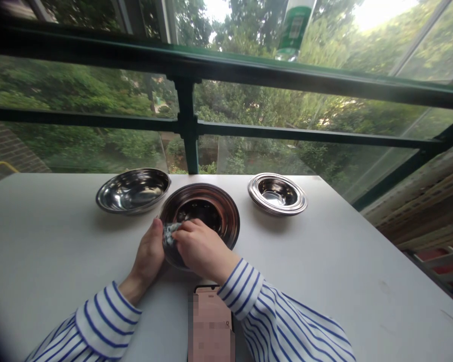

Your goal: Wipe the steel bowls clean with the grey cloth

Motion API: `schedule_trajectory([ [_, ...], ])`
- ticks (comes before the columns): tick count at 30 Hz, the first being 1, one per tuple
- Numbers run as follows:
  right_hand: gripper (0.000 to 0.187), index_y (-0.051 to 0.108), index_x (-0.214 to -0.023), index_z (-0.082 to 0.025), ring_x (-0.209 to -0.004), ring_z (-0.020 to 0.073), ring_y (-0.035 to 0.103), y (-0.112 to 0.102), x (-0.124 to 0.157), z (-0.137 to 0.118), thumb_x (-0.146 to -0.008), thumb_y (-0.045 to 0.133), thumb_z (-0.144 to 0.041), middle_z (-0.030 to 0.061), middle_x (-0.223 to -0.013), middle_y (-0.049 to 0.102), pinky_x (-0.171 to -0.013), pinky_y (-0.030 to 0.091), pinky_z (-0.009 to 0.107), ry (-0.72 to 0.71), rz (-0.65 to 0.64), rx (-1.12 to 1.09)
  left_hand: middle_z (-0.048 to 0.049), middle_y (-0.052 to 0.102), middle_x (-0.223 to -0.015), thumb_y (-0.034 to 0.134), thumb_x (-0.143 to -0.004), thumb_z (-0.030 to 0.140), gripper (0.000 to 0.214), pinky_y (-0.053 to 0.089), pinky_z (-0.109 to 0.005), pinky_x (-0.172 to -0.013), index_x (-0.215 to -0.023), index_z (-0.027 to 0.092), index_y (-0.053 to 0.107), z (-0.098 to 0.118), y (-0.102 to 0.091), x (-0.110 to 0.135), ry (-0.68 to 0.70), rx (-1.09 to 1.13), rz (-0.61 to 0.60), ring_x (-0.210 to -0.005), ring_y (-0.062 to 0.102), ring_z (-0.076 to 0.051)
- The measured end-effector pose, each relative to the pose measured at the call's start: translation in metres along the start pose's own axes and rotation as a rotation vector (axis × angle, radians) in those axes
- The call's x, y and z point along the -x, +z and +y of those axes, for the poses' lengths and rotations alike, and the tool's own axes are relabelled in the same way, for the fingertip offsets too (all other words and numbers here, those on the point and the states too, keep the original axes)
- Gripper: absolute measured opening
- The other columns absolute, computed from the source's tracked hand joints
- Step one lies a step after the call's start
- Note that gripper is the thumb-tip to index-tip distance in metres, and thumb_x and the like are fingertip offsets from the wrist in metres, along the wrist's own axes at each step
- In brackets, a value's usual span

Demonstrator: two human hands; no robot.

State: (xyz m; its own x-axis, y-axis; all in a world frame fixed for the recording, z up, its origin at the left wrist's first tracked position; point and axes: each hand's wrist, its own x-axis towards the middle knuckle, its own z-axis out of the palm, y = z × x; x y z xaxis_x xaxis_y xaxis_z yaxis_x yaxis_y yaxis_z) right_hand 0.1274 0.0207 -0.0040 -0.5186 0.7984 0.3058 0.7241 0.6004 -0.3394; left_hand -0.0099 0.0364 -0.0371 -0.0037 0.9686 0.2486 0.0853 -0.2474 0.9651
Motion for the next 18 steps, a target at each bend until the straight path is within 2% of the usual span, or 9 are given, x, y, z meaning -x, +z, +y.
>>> schedule_trajectory([
  [3,0.018,0.065,-0.084,-0.016,-0.085,0.0145,0.054,-0.012,0.017,0.001,-0.086,0.047,-0.012,0.0043,-0.089,0.063,-0.077,0.042,0.024,-0.014,-0.223,0.059,-0.0095,0.07,-0.099,0.032,-0.086,0.056,0.058,0.046,-0.036,-0.088,-0.105,0.012,0.064,0.0,0.0,0.0,0.012,0.021,0.031,-0.1,0.061,-0.024],
  [6,0.018,0.065,-0.076,-0.015,-0.08,0.0185,0.054,-0.026,0.028,0.009,-0.083,0.049,-0.011,0.0066,-0.082,0.063,-0.068,0.041,0.028,0.141,-0.31,0.273,-0.0087,0.068,-0.107,0.031,-0.088,0.053,0.055,0.043,-0.035,-0.094,-0.112,0.014,0.062,0.001,0.003,0.0,0.034,0.039,-0.005,-0.106,0.058,-0.023],
  [9,0.016,0.064,-0.076,-0.012,-0.079,0.0216,0.054,-0.029,0.03,0.013,-0.081,0.049,-0.008,0.0108,-0.081,0.062,-0.066,0.039,0.031,0.201,-0.292,0.326,-0.0083,0.066,-0.112,0.031,-0.088,0.052,0.055,0.041,-0.035,-0.096,-0.115,0.014,0.06,0.002,0.006,-0.001,0.016,0.071,-0.012,-0.11,0.056,-0.023],
  [14,0.017,0.063,-0.076,-0.015,-0.077,0.0146,0.052,-0.015,0.017,0.004,-0.084,0.048,-0.011,0.0052,-0.084,0.06,-0.074,0.039,0.026,0.078,-0.292,0.21,-0.0095,0.07,-0.101,0.031,-0.087,0.056,0.06,0.046,-0.036,-0.087,-0.109,0.01,0.063,-0.001,0.005,-0.003,-0.097,0.11,0.021,-0.102,0.06,-0.025],
  [18,0.017,0.062,-0.079,-0.014,-0.08,0.0149,0.05,-0.002,0.007,-0.003,-0.086,0.047,-0.013,0.0049,-0.084,0.059,-0.077,0.039,0.026,0.035,-0.187,0.091,-0.0098,0.069,-0.103,0.032,-0.086,0.056,0.06,0.043,-0.035,-0.091,-0.106,0.01,0.064,-0.004,0.001,-0.003,-0.105,0.112,0.026,-0.105,0.059,-0.025],
])
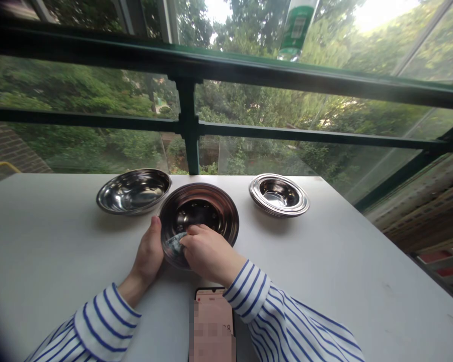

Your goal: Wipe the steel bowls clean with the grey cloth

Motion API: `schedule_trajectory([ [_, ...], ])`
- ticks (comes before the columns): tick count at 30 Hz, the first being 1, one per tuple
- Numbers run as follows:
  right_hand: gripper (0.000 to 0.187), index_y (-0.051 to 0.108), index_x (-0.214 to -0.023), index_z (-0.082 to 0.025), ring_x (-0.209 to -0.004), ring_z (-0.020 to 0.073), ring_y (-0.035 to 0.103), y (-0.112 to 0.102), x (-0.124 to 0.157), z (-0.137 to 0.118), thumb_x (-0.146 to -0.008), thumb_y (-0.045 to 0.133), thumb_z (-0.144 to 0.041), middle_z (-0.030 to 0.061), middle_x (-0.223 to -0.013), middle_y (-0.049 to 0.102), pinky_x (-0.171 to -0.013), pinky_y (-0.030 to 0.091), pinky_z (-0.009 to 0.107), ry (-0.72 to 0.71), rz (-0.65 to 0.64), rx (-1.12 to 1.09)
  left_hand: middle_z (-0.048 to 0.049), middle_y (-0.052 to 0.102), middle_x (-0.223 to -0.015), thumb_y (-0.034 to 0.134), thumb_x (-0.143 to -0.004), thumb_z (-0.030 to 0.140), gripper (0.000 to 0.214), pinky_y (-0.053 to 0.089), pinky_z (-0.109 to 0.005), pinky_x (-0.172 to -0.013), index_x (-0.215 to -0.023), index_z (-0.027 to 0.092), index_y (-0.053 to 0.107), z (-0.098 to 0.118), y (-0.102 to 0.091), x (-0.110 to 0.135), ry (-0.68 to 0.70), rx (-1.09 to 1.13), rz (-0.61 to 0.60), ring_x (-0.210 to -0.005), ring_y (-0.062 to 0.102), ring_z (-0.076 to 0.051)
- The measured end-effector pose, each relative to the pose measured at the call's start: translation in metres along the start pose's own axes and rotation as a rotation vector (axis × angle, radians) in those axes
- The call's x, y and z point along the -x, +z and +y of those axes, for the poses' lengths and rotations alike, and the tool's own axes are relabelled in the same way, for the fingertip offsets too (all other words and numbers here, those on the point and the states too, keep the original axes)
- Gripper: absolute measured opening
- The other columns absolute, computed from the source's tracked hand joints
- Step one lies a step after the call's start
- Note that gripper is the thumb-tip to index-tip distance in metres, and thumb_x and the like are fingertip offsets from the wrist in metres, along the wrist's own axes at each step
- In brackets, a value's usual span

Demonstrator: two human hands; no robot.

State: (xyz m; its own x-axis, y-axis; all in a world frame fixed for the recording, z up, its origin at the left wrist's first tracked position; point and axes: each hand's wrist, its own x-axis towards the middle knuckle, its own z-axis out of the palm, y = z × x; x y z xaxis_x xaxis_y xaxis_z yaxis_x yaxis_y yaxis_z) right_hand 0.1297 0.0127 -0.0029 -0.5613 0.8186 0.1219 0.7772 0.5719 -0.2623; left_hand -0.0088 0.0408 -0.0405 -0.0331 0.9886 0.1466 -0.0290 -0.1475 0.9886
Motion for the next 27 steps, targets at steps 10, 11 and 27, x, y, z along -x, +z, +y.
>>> schedule_trajectory([
  [10,0.017,0.059,-0.074,-0.016,-0.076,0.0139,0.051,-0.008,0.011,0.004,-0.084,0.046,-0.01,0.0043,-0.084,0.058,-0.073,0.04,0.026,-0.028,-0.084,-0.017,-0.0124,0.066,-0.112,0.034,-0.085,0.056,0.06,0.037,-0.038,-0.099,-0.109,0.008,0.062,-0.001,-0.001,0.005,-0.06,0.013,0.013,-0.114,0.053,-0.026],
  [11,0.017,0.059,-0.073,-0.016,-0.076,0.0137,0.052,-0.011,0.013,0.006,-0.084,0.046,-0.011,0.0039,-0.084,0.059,-0.072,0.04,0.026,-0.026,-0.111,-0.02,-0.0122,0.065,-0.114,0.034,-0.086,0.056,0.06,0.037,-0.038,-0.099,-0.11,0.009,0.062,-0.001,-0.001,0.006,-0.064,0.026,-0.001,-0.116,0.052,-0.026],
  [27,0.019,0.059,-0.072,-0.017,-0.074,0.0141,0.052,-0.01,0.021,0.005,-0.085,0.047,-0.012,0.0032,-0.082,0.059,-0.067,0.04,0.026,-0.044,-0.101,-0.018,-0.0122,0.064,-0.116,0.036,-0.086,0.055,0.058,0.035,-0.039,-0.101,-0.11,0.01,0.063,-0.001,-0.002,0.011,-0.125,0.05,0.009,-0.118,0.05,-0.027],
])
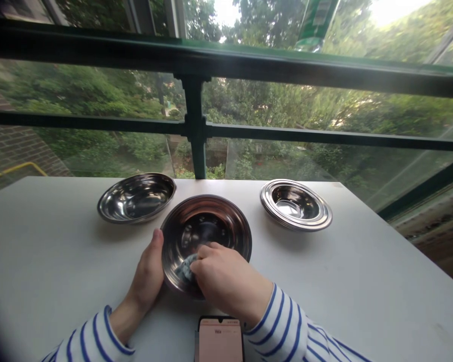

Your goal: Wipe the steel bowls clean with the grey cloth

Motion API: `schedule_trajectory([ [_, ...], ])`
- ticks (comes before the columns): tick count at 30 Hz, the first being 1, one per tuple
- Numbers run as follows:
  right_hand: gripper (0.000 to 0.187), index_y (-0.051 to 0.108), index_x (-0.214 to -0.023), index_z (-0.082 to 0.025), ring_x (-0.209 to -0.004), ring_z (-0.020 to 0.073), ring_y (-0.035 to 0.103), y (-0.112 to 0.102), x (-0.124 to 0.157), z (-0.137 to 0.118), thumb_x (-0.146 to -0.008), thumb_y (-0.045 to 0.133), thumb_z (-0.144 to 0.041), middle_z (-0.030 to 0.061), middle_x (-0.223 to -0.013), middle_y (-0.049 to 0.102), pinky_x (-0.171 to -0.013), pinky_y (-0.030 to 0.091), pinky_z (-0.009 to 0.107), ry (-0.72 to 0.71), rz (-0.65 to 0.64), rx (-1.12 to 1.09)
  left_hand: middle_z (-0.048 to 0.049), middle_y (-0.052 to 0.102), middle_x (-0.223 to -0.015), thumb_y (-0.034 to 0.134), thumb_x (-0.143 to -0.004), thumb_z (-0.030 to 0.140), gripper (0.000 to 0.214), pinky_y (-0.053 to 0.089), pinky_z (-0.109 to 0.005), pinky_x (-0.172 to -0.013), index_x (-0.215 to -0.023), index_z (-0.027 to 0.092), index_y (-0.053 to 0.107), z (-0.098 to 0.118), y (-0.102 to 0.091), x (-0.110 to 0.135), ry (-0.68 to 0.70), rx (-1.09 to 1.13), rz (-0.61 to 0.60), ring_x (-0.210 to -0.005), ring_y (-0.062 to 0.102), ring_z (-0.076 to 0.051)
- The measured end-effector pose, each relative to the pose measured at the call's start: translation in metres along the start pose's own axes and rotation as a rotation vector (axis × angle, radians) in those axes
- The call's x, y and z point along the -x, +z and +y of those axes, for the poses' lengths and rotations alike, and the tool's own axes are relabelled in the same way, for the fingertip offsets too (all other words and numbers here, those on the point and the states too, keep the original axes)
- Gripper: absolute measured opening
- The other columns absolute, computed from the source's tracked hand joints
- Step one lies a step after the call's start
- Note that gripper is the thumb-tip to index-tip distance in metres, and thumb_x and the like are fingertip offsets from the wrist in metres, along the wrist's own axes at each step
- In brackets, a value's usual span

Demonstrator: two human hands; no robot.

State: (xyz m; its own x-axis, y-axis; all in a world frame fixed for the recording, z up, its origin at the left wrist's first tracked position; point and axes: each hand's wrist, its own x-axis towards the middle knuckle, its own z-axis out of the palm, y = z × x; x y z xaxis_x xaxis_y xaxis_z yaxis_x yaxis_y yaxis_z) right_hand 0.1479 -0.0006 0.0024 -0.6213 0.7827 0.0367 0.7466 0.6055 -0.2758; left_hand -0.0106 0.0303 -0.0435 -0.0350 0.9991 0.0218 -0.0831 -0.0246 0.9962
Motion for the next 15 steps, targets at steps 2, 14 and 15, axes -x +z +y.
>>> schedule_trajectory([
  [2,0.019,0.06,-0.075,-0.017,-0.073,0.0145,0.05,0.004,-0.004,-0.003,-0.086,0.045,-0.012,0.004,-0.082,0.059,-0.067,0.039,0.027,-0.014,0.047,0.022,-0.013,0.063,-0.117,0.036,-0.085,0.056,0.059,0.033,-0.039,-0.103,-0.11,0.009,0.063,-0.001,0.0,-0.001,0.005,0.007,-0.007,-0.119,0.049,-0.027],
  [14,0.019,0.062,-0.091,-0.012,-0.085,0.0243,0.051,-0.011,-0.05,0.024,-0.083,0.045,-0.007,0.014,-0.092,0.059,-0.071,0.042,0.033,0.273,0.206,0.275,-0.0131,0.06,-0.123,0.035,-0.086,0.055,0.06,0.033,-0.036,-0.103,-0.114,0.009,0.06,0.007,0.007,-0.003,0.011,-0.061,-0.025,-0.12,0.049,-0.024],
  [15,0.02,0.062,-0.092,-0.011,-0.086,0.0246,0.051,-0.01,-0.05,0.026,-0.082,0.045,-0.006,0.0149,-0.093,0.059,-0.072,0.042,0.034,0.283,0.209,0.276,-0.0137,0.06,-0.123,0.036,-0.086,0.055,0.06,0.032,-0.036,-0.104,-0.114,0.008,0.06,0.006,0.007,-0.003,0.008,-0.054,-0.02,-0.12,0.049,-0.024],
])
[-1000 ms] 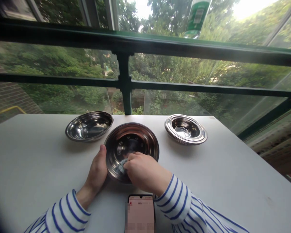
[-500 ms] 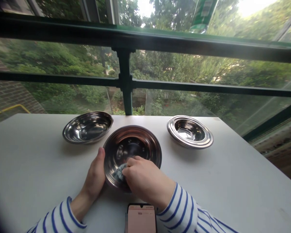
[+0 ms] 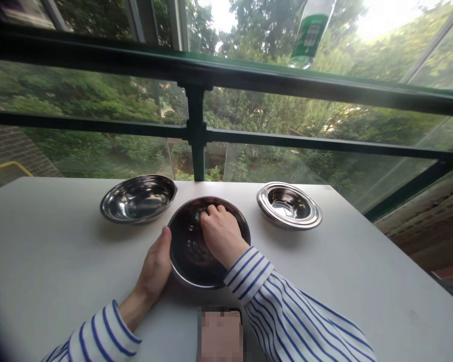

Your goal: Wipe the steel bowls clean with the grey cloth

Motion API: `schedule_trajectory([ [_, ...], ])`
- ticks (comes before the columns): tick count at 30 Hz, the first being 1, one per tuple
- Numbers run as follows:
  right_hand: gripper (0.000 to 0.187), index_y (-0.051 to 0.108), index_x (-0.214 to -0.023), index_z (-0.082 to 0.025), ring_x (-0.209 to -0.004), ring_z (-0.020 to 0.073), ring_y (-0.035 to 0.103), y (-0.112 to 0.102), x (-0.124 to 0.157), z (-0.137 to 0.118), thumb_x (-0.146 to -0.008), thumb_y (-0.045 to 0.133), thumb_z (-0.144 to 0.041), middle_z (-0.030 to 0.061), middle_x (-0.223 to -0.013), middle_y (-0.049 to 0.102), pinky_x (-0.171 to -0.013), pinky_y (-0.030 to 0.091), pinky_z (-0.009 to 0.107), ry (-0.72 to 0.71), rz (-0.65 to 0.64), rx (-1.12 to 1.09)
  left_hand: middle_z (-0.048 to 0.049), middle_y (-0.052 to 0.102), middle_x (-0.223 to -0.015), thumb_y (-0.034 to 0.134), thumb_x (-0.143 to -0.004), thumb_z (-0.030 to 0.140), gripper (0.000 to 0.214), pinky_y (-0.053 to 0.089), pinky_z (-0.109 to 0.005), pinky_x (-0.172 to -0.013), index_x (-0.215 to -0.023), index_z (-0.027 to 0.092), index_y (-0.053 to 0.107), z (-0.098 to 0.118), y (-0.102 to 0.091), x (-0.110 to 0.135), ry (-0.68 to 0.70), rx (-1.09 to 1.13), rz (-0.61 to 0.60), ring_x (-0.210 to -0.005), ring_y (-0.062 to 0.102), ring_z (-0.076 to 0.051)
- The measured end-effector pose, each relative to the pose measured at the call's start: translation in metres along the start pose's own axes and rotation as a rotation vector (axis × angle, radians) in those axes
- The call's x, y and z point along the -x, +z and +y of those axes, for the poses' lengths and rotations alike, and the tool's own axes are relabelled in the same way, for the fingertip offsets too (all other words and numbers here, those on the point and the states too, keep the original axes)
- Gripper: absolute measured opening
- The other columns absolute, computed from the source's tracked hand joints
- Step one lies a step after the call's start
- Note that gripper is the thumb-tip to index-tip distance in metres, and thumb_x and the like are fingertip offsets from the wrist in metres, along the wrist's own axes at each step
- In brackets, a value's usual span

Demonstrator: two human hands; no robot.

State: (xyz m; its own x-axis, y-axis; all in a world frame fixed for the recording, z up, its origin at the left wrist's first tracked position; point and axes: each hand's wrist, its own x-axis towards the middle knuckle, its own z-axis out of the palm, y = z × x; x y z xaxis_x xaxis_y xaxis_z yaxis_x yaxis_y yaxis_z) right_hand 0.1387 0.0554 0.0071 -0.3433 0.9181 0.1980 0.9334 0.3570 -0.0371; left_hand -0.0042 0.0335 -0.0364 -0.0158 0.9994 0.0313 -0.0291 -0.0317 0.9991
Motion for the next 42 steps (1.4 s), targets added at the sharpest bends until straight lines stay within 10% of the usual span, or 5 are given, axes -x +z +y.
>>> schedule_trajectory([
  [10,0.016,0.061,-0.074,-0.018,-0.077,0.0144,0.053,-0.01,0.036,-0.014,-0.082,0.048,-0.014,0.0035,-0.088,0.061,-0.065,0.04,0.025,-0.352,-0.22,-0.163,-0.0111,0.068,-0.106,0.038,-0.084,0.056,0.058,0.04,-0.037,-0.095,-0.103,0.01,0.065,-0.006,-0.003,-0.004,0.053,0.009,0.03,-0.108,0.057,-0.026],
  [15,0.015,0.06,-0.072,-0.017,-0.08,0.0142,0.055,-0.019,0.051,-0.001,-0.081,0.049,-0.011,0.0023,-0.086,0.061,-0.064,0.039,0.023,-0.312,-0.309,-0.222,-0.0102,0.068,-0.107,0.037,-0.085,0.055,0.056,0.039,-0.037,-0.095,-0.104,0.011,0.065,-0.006,0.002,-0.004,0.074,0.03,-0.003,-0.107,0.057,-0.025],
  [24,0.029,0.059,-0.086,-0.011,-0.076,0.0155,0.054,0.004,0.014,-0.044,-0.093,0.032,-0.019,0.0093,-0.084,0.059,-0.068,0.04,0.027,-0.104,-0.042,-0.254,-0.0097,0.07,-0.094,0.037,-0.082,0.061,0.058,0.044,-0.037,-0.087,-0.091,0.012,0.067,-0.007,-0.012,-0.007,0.066,-0.066,0.013,-0.095,0.061,-0.026],
  [31,0.015,0.064,-0.077,-0.017,-0.077,0.0182,0.054,-0.014,0.059,-0.008,-0.083,0.051,-0.016,0.0059,-0.083,0.063,-0.064,0.038,0.029,-0.152,-0.291,0.031,-0.0091,0.069,-0.102,0.033,-0.087,0.055,0.056,0.044,-0.034,-0.09,-0.106,0.012,0.064,-0.004,-0.006,-0.004,0.184,-0.068,-0.013,-0.103,0.059,-0.024],
  [42,0.015,0.062,-0.072,-0.016,-0.071,0.0151,0.05,-0.001,0.056,-0.013,-0.082,0.051,-0.015,0.0047,-0.079,0.06,-0.065,0.038,0.027,-0.179,-0.243,-0.02,-0.0091,0.069,-0.101,0.034,-0.086,0.055,0.057,0.045,-0.034,-0.088,-0.108,0.012,0.064,-0.008,-0.004,-0.004,0.134,-0.017,0.015,-0.102,0.06,-0.024],
])
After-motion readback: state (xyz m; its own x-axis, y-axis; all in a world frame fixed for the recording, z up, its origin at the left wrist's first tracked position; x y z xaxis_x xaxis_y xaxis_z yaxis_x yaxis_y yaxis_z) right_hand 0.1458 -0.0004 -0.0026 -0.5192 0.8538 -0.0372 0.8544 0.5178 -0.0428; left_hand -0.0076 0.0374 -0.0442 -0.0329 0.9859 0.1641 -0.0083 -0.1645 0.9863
